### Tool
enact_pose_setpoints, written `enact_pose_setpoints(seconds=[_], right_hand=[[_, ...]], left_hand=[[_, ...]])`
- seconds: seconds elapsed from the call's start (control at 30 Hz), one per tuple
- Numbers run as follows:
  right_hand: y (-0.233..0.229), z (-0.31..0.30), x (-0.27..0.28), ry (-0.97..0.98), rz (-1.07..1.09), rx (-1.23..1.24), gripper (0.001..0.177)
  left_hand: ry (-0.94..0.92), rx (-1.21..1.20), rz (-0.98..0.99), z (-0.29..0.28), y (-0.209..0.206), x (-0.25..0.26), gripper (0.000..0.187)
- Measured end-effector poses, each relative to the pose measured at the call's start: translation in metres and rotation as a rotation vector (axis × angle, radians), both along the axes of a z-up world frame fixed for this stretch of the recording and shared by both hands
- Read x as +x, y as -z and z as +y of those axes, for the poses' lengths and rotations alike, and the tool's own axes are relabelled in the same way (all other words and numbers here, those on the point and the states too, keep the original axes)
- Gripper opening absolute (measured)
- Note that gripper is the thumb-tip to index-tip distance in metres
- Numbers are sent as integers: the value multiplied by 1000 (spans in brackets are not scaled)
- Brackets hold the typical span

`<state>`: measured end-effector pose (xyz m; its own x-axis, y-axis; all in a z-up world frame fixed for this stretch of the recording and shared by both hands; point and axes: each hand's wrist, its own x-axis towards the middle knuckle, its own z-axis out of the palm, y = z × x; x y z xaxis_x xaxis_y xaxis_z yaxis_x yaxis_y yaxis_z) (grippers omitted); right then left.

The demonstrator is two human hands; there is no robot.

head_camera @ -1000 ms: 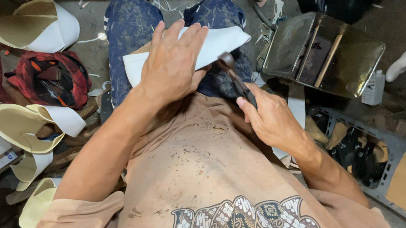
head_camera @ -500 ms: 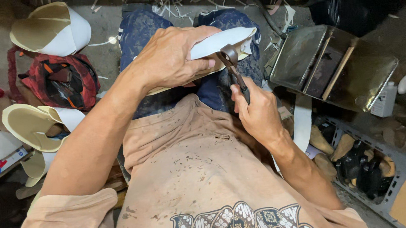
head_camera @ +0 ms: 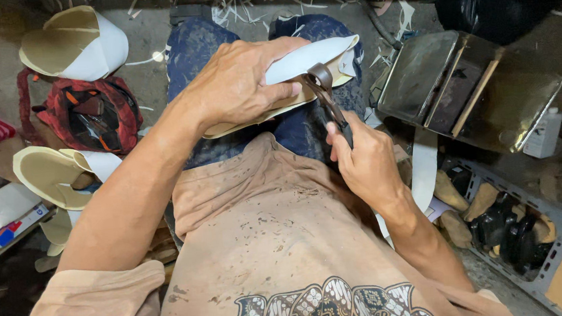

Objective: The person uses pliers to pull out nails from the sole of a white shoe, then hammers a new nail into the sole. They repeat this process, removing and inserting nails while holding the shoe on their lap.

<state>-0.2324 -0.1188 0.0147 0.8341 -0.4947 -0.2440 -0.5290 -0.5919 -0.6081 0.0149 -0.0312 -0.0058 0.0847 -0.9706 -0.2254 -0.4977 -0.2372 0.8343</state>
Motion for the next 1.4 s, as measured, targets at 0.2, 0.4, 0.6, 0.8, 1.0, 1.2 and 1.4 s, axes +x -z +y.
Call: enact_pose_setpoints(seconds=[0.2, 0.4, 0.6, 0.8, 1.0, 1.2, 1.4], right_hand=[[46, 7, -4, 28, -179, -51, 18], [16, 12, -31, -42, 51, 32, 16], [38, 11, -33, -57, -29, -117, 6], [48, 11, -34, -47, -23, -162, 12], [44, 11, -36, -28, 79, -143, 9], [-22, -5, -11, 15, 335, 466, 34], [28, 23, -29, 57, -399, -38, 58]], left_hand=[[6, 4, 14, 0, -2, 5, 54], [82, -91, -88, 15, 16, -11, 74], [55, -55, -101, 21, 20, -22, 72], [-49, 55, -66, 12, 15, -28, 77], [-74, -42, -88, 9, 27, -29, 54], [40, 99, -37, -10, 27, -8, 44], [146, 213, 211, -18, 21, 10, 42]])
